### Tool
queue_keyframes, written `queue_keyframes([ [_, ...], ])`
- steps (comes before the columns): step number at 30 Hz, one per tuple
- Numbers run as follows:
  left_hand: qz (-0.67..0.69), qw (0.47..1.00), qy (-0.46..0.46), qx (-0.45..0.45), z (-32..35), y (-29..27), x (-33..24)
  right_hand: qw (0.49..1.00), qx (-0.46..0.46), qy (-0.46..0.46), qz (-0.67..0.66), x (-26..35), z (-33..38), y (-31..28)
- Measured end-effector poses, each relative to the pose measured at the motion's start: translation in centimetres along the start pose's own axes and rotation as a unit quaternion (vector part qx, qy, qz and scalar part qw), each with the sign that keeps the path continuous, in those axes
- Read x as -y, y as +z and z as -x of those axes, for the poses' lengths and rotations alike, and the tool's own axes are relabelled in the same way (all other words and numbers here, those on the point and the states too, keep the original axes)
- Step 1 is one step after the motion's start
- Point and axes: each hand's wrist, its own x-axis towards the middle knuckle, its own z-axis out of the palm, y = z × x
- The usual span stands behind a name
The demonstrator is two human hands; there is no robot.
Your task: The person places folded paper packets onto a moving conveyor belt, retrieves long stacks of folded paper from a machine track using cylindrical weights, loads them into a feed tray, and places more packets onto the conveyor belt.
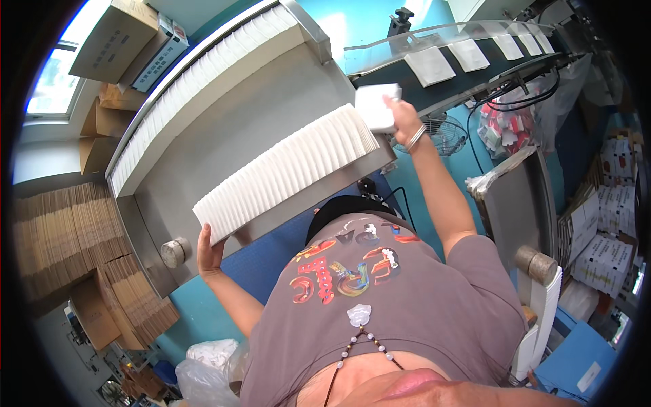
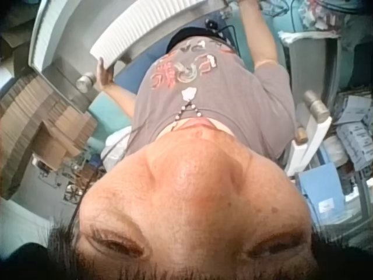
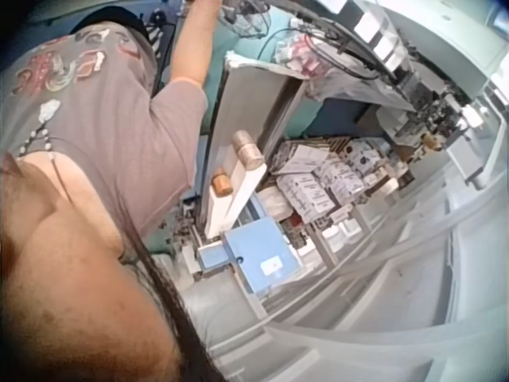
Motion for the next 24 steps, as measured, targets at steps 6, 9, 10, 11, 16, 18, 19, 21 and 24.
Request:
queue_keyframes([
  [6,0.007,1.0,0.001,-0.004,-0.1,0.1,0.5,0.968,0.183,0.17,0.02,2.0,2.8,1.8],
  [9,0.004,1.0,0.0,-0.003,-0.2,0.1,0.4,0.979,0.126,0.09,0.13,2.6,5.1,4.5],
  [10,0.003,1.0,-0.002,0.002,-0.3,0.1,0.3,0.973,0.113,0.076,0.185,2.6,5.1,4.6],
  [11,0.002,1.0,-0.002,0.002,-0.4,0.1,0.3,0.981,0.116,0.08,0.132,2.0,4.3,4.1],
  [16,0.008,1.0,-0.005,0.005,-0.3,0.2,0.4,0.972,0.096,0.067,0.204,1.8,2.5,2.1],
  [18,0.0,1.0,-0.003,0.008,-0.3,0.4,0.3,0.996,0.027,0.02,0.083,0.6,0.2,-0.2],
  [19,-0.005,1.0,0.002,0.005,-0.3,0.6,0.4,0.999,-0.003,0.049,-0.021,1.5,-0.2,-0.3],
  [21,0.001,1.0,-0.004,0.013,-0.2,0.9,0.6,0.989,-0.037,0.103,-0.096,2.3,-0.7,-1.2],
  [24,0.005,1.0,-0.008,0.023,-0.6,0.6,0.8,0.983,0.101,0.14,0.062,2.5,2.7,1.3],
])
